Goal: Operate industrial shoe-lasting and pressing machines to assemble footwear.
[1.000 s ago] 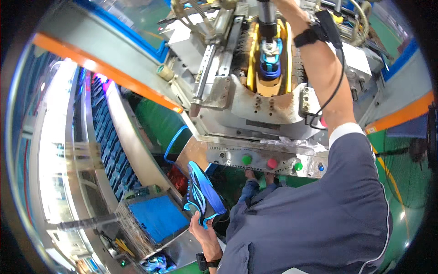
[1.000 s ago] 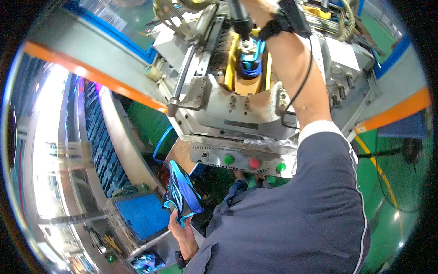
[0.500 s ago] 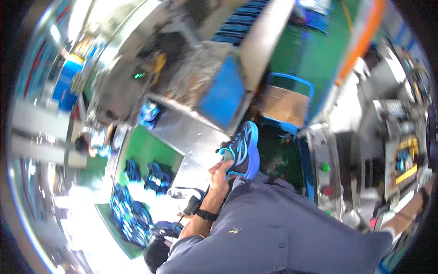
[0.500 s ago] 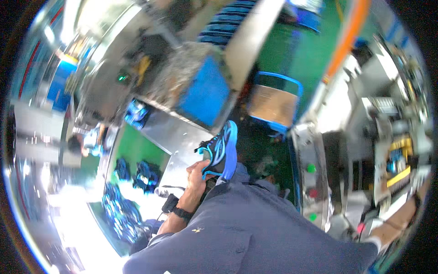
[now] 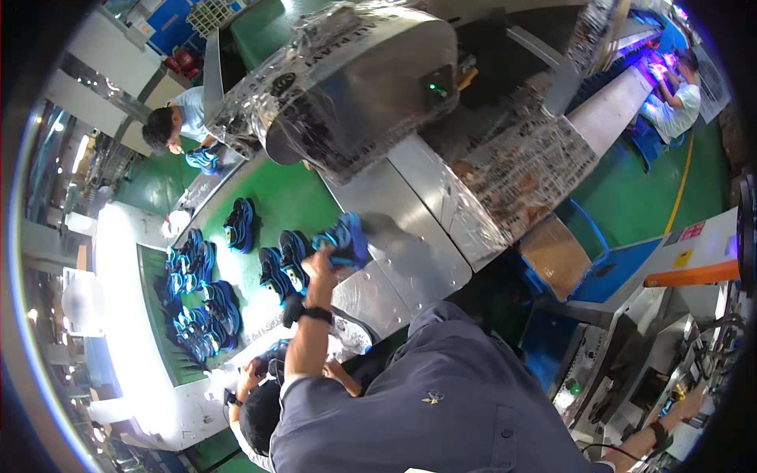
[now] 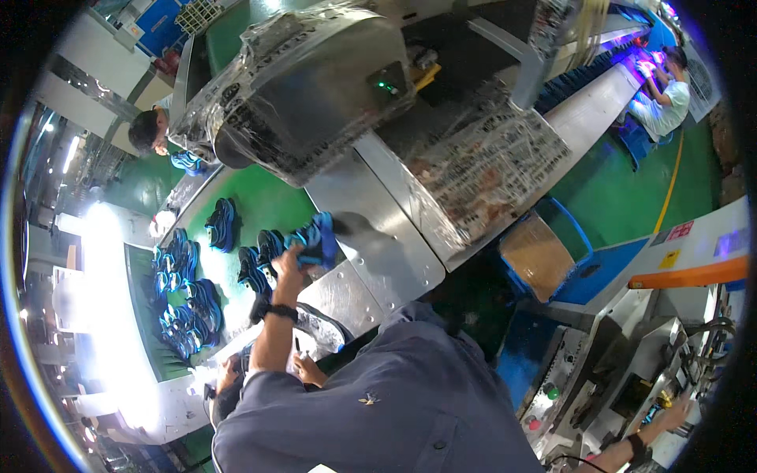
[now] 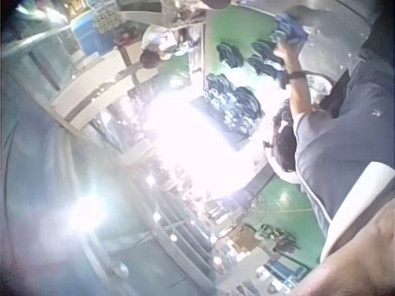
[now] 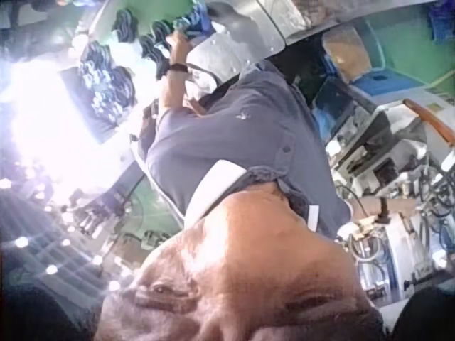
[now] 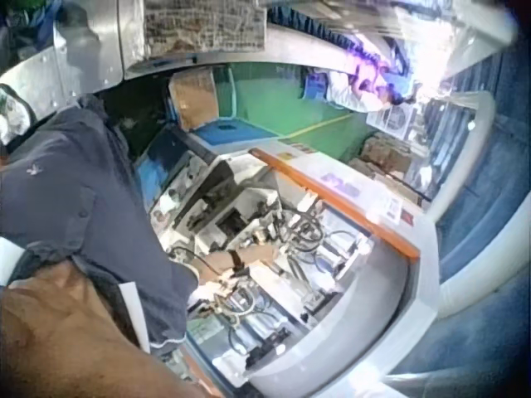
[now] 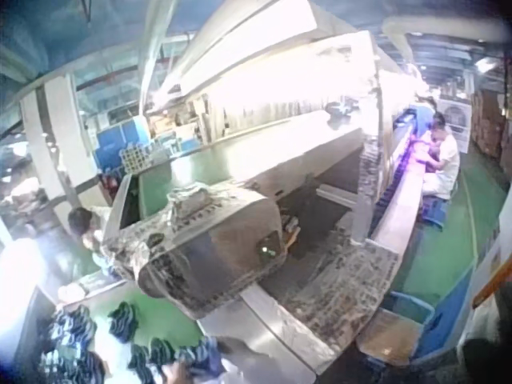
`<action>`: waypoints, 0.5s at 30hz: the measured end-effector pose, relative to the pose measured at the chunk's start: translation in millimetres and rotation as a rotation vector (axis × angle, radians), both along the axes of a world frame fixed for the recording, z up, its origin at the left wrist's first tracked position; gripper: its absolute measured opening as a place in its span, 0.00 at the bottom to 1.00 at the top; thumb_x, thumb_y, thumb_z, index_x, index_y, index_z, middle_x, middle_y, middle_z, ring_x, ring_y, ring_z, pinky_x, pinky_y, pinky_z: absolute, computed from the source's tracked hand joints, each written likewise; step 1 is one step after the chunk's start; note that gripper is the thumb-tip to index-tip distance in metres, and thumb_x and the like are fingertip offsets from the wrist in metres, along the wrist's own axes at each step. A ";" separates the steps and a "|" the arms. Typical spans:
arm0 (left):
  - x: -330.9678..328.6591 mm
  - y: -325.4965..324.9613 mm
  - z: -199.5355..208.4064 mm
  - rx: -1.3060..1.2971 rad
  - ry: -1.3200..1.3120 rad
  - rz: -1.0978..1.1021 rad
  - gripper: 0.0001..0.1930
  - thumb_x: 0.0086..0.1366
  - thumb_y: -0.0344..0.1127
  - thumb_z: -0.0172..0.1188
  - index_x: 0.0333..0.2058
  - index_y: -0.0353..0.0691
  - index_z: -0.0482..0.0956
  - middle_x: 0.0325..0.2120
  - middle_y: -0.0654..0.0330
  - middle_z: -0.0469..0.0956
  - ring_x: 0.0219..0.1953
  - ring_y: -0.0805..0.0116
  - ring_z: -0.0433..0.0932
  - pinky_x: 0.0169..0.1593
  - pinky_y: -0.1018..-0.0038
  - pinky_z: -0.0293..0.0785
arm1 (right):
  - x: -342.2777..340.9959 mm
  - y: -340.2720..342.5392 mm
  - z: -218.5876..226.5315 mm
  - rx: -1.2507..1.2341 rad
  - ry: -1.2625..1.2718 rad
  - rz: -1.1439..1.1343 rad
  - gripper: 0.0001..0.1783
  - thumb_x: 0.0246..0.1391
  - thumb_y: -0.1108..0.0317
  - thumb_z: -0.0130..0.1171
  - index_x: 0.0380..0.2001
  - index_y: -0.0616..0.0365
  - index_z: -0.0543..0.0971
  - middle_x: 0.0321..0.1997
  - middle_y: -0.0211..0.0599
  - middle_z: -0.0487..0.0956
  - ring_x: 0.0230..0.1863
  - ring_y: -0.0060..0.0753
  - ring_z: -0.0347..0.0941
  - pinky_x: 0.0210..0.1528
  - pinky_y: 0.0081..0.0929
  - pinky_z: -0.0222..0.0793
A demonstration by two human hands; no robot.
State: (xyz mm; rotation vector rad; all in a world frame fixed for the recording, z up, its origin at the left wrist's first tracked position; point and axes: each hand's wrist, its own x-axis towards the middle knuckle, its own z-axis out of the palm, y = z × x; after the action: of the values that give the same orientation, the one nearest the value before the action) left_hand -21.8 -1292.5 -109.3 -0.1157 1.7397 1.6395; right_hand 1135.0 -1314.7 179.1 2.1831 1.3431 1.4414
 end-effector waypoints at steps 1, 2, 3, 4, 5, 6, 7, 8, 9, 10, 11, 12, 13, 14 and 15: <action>-39.1 12.4 6.7 -0.011 0.117 0.007 0.24 0.52 0.44 0.69 0.42 0.33 0.77 0.35 0.51 0.77 0.29 0.52 0.80 0.27 0.57 0.81 | -27.2 39.8 -23.7 0.286 0.778 0.219 0.26 0.65 0.56 0.48 0.61 0.59 0.70 0.55 0.45 0.78 0.52 0.37 0.77 0.48 0.32 0.73; -77.9 24.3 13.1 -0.024 0.229 0.012 0.25 0.53 0.47 0.69 0.43 0.34 0.77 0.35 0.51 0.77 0.28 0.52 0.79 0.26 0.58 0.80 | -58.2 94.3 -42.8 0.575 1.551 0.426 0.24 0.65 0.60 0.50 0.59 0.60 0.72 0.58 0.44 0.76 0.53 0.34 0.76 0.50 0.25 0.72; -111.1 42.4 13.7 -0.022 0.204 0.006 0.25 0.53 0.47 0.69 0.43 0.34 0.77 0.35 0.51 0.77 0.28 0.52 0.79 0.26 0.58 0.80 | -86.7 127.7 -41.2 0.566 1.814 0.629 0.24 0.64 0.60 0.52 0.59 0.60 0.72 0.57 0.43 0.77 0.53 0.33 0.75 0.51 0.26 0.72; -140.1 66.9 11.2 -0.079 0.251 -0.014 0.27 0.54 0.49 0.69 0.44 0.32 0.76 0.34 0.52 0.78 0.28 0.55 0.79 0.29 0.60 0.78 | -104.7 152.9 -27.5 0.545 2.056 0.844 0.24 0.64 0.60 0.54 0.59 0.60 0.72 0.56 0.42 0.77 0.53 0.33 0.75 0.52 0.26 0.71; -169.3 58.0 42.6 -0.185 0.385 0.018 0.30 0.56 0.51 0.68 0.46 0.31 0.76 0.33 0.52 0.79 0.29 0.58 0.78 0.31 0.62 0.76 | -185.3 148.2 -64.3 0.517 2.132 0.827 0.24 0.64 0.60 0.54 0.59 0.60 0.72 0.56 0.42 0.77 0.53 0.33 0.75 0.52 0.26 0.71; -193.4 81.1 46.0 -0.240 0.441 -0.001 0.32 0.57 0.54 0.67 0.48 0.29 0.76 0.32 0.52 0.80 0.29 0.61 0.77 0.34 0.64 0.74 | -233.1 229.7 -25.1 0.246 1.484 0.544 0.24 0.63 0.64 0.57 0.60 0.62 0.71 0.55 0.40 0.77 0.53 0.33 0.74 0.53 0.29 0.71; -222.0 91.3 45.2 -0.071 0.616 0.021 0.30 0.58 0.52 0.67 0.46 0.29 0.77 0.29 0.54 0.80 0.28 0.63 0.75 0.33 0.65 0.72 | -245.6 264.6 -16.5 0.130 1.501 0.632 0.23 0.63 0.65 0.56 0.59 0.62 0.71 0.55 0.39 0.77 0.53 0.32 0.74 0.53 0.27 0.71; -239.2 98.0 41.0 0.097 0.794 0.043 0.27 0.58 0.51 0.66 0.43 0.28 0.78 0.26 0.56 0.79 0.26 0.66 0.73 0.33 0.66 0.71 | -258.0 297.6 -14.6 0.011 1.518 0.712 0.23 0.64 0.66 0.55 0.59 0.63 0.71 0.54 0.39 0.77 0.53 0.31 0.74 0.53 0.25 0.70; -239.8 92.3 37.1 0.076 0.791 0.046 0.27 0.58 0.51 0.66 0.43 0.28 0.78 0.26 0.56 0.79 0.26 0.66 0.73 0.33 0.66 0.71 | -315.9 328.7 -14.4 -0.084 1.475 0.784 0.22 0.64 0.66 0.56 0.59 0.63 0.72 0.54 0.38 0.77 0.52 0.29 0.74 0.52 0.23 0.69; -226.7 94.6 37.2 0.078 0.897 0.015 0.24 0.59 0.48 0.65 0.39 0.28 0.78 0.24 0.58 0.78 0.25 0.69 0.72 0.30 0.68 0.69 | -382.6 343.9 -6.8 -0.161 1.419 0.842 0.21 0.64 0.67 0.56 0.58 0.62 0.72 0.53 0.36 0.77 0.51 0.26 0.73 0.51 0.21 0.69; -203.4 109.6 41.3 0.111 0.990 -0.028 0.21 0.60 0.46 0.64 0.36 0.28 0.77 0.22 0.60 0.76 0.24 0.72 0.71 0.28 0.70 0.68 | -410.5 354.5 -3.4 -0.173 1.497 0.834 0.20 0.63 0.67 0.57 0.56 0.62 0.74 0.49 0.33 0.78 0.48 0.22 0.72 0.50 0.19 0.68; -151.7 122.7 53.7 0.293 1.214 -0.123 0.16 0.62 0.42 0.61 0.30 0.30 0.77 0.21 0.61 0.75 0.23 0.74 0.68 0.26 0.73 0.66 | -436.9 361.6 0.5 -0.190 1.395 0.731 0.18 0.63 0.68 0.57 0.54 0.63 0.76 0.46 0.31 0.79 0.45 0.20 0.72 0.49 0.19 0.68; -143.6 93.6 48.5 0.102 1.175 -0.303 0.14 0.63 0.40 0.59 0.29 0.31 0.77 0.21 0.63 0.75 0.24 0.76 0.68 0.26 0.73 0.67 | -488.4 383.3 -9.0 -0.247 1.407 0.844 0.16 0.63 0.69 0.57 0.52 0.63 0.78 0.45 0.32 0.79 0.44 0.21 0.72 0.48 0.20 0.69; -92.7 103.7 47.8 0.222 0.848 -0.351 0.14 0.64 0.39 0.59 0.28 0.31 0.78 0.21 0.63 0.76 0.24 0.76 0.70 0.27 0.73 0.68 | -514.0 393.9 -16.0 -0.276 1.321 0.981 0.16 0.62 0.68 0.58 0.51 0.63 0.79 0.45 0.33 0.80 0.44 0.23 0.74 0.48 0.22 0.70; -39.9 99.6 67.7 0.126 0.722 -0.525 0.14 0.64 0.39 0.60 0.31 0.31 0.81 0.24 0.62 0.78 0.27 0.75 0.73 0.29 0.74 0.70 | -557.7 399.4 -19.1 -0.337 1.172 0.893 0.15 0.61 0.67 0.58 0.48 0.62 0.80 0.43 0.33 0.82 0.43 0.24 0.75 0.48 0.23 0.71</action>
State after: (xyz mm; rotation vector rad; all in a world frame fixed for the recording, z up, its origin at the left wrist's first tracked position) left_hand -61.7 -1192.9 -41.6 1.0196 1.9232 1.4603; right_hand 577.3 -915.3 160.0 2.2560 2.8631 -0.2522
